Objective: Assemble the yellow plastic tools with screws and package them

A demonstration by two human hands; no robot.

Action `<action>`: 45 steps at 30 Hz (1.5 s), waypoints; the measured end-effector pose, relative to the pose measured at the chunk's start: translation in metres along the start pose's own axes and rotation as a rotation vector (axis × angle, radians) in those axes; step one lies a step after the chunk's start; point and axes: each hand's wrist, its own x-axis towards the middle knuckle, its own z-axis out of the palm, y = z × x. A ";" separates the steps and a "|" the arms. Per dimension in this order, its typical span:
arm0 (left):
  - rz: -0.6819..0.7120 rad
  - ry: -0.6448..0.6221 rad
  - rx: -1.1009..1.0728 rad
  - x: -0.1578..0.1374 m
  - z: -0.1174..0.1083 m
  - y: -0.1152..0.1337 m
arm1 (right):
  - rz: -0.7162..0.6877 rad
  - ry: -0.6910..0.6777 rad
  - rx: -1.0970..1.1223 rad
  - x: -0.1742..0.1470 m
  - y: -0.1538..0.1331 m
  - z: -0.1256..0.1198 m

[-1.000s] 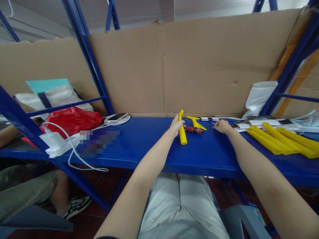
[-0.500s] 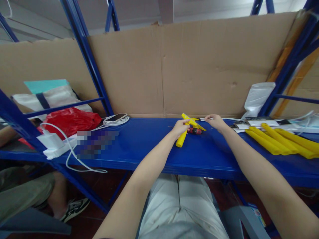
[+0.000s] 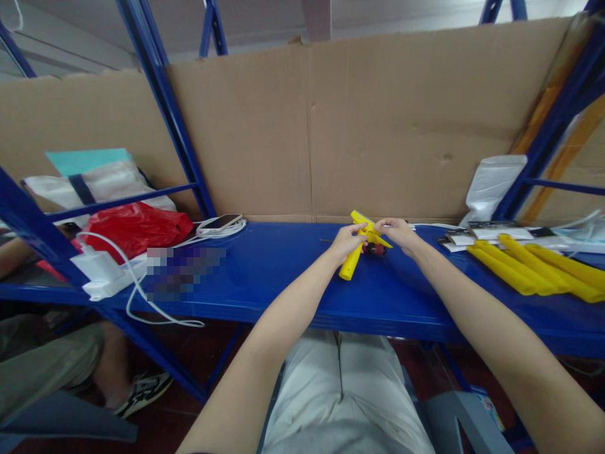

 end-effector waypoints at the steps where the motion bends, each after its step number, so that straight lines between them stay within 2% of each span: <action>1: 0.005 0.000 -0.002 0.000 0.000 0.000 | 0.001 0.003 0.002 0.000 0.000 0.000; 8: 0.023 -0.006 -0.033 0.000 -0.002 0.001 | 0.085 0.090 0.069 0.003 0.001 0.007; 16: 0.008 -0.030 -0.023 -0.001 -0.005 0.003 | 0.143 0.016 0.065 0.003 0.002 0.002; 22: 0.064 -0.004 -0.041 0.000 -0.007 0.007 | 0.165 -0.019 0.184 0.004 -0.001 -0.004; 25: 0.115 0.026 0.137 0.004 -0.009 0.004 | 0.176 -0.039 0.203 0.003 -0.002 -0.003; 31: 0.374 -0.005 0.821 0.000 -0.013 -0.006 | 0.144 -0.021 0.180 0.004 -0.002 0.000; 35: 0.335 -0.015 1.081 -0.012 -0.011 -0.004 | 0.153 0.002 0.181 0.005 0.000 0.002; 37: 0.310 -0.017 1.128 -0.015 -0.009 -0.002 | 0.160 0.002 0.186 0.005 0.001 0.003; 40: 0.308 -0.014 1.087 -0.016 -0.009 0.000 | 0.157 -0.006 0.191 0.004 0.000 0.002; 45: 0.373 0.050 0.934 -0.008 -0.014 -0.004 | 0.037 -0.102 0.172 0.005 0.001 -0.017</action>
